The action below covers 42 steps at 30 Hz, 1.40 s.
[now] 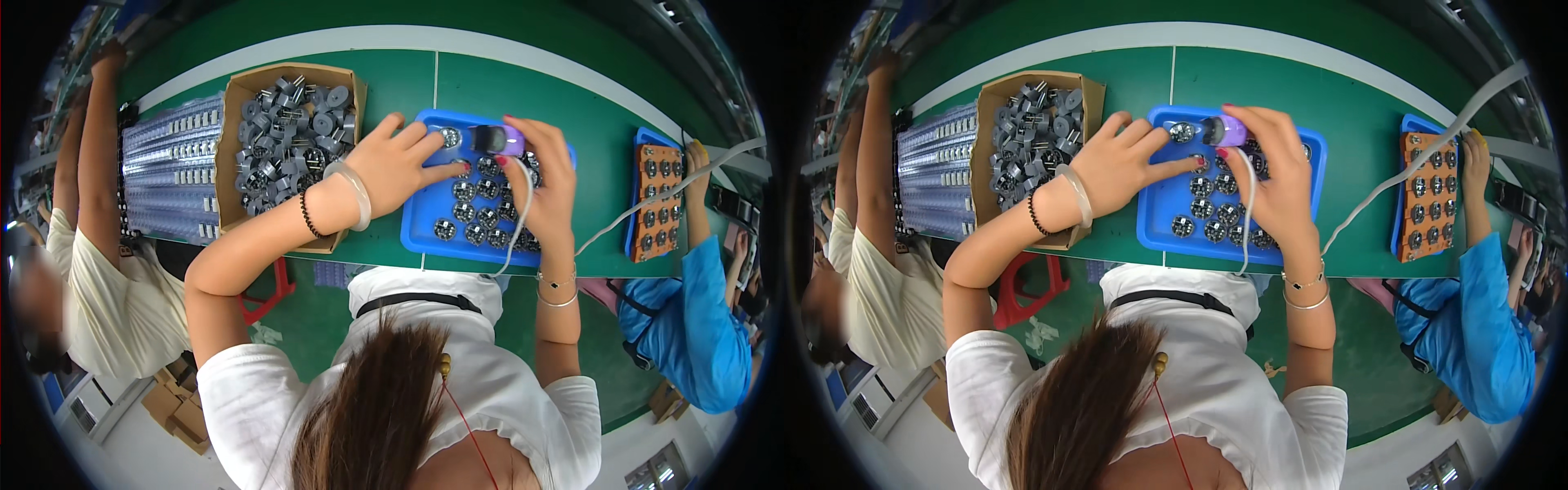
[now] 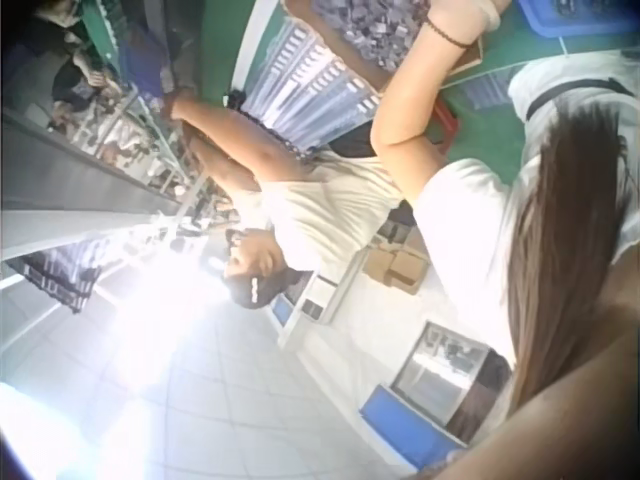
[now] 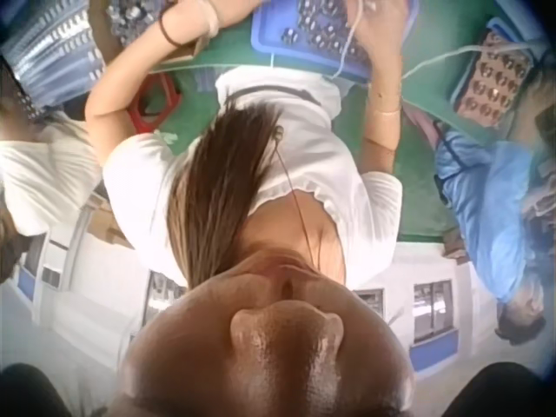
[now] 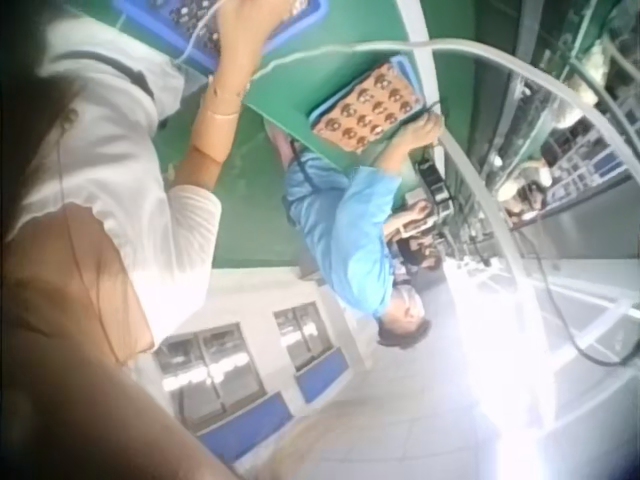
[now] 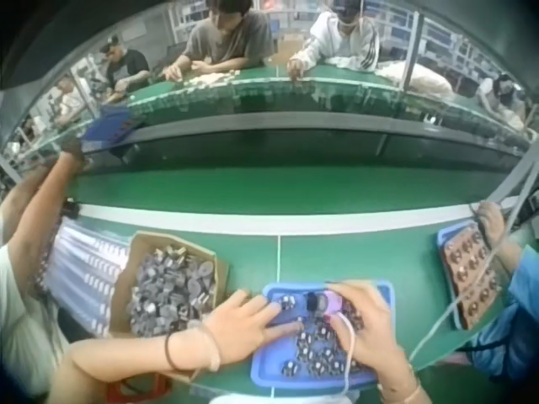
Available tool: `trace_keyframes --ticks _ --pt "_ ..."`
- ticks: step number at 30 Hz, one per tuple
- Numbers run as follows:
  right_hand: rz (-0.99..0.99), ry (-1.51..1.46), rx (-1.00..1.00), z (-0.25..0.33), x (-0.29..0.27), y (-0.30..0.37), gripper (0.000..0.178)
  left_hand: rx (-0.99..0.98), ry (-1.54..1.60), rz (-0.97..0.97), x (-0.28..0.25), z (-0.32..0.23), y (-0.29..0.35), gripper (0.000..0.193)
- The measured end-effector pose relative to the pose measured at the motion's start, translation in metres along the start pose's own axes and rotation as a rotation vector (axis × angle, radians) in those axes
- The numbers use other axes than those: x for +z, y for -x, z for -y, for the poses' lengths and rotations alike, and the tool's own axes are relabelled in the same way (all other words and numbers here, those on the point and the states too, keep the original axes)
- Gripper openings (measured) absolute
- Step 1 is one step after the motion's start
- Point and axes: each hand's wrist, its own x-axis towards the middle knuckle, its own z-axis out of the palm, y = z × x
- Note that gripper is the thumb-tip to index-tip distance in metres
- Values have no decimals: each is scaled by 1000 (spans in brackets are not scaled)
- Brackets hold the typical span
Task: Assemble electronic components into a tray using a handheld tool on an assembly line.
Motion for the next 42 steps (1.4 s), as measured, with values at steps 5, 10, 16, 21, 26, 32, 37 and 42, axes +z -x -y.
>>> trace_keyframes --ticks 5,10,16,21,26,32,37,42 --pt "113 -43 83 -4 8 -5 41 -90 96 -66 -13 6 -3 36" --pt "133 -64 90 -3 7 -4 41 -102 80 -102 -15 10 -3 38" --pt "116 -87 110 -5 5 2 37 -73 -73 20 -1 12 -3 51" --pt "-230 -341 110 -13 -18 11 32 -61 -98 48 -2 16 -5 50" --pt "-463 -700 219 -9 -59 35 45 -97 122 57 -21 9 -28 57" --pt "-967 -1001 334 -23 -74 107 47 -633 922 70 -14 18 -3 60" --pt "-1291 -507 519 -42 -105 152 28 -723 971 467 -21 9 -6 69" --pt "-1391 -282 666 -76 -138 165 30 -793 1076 520 -15 11 -7 79"
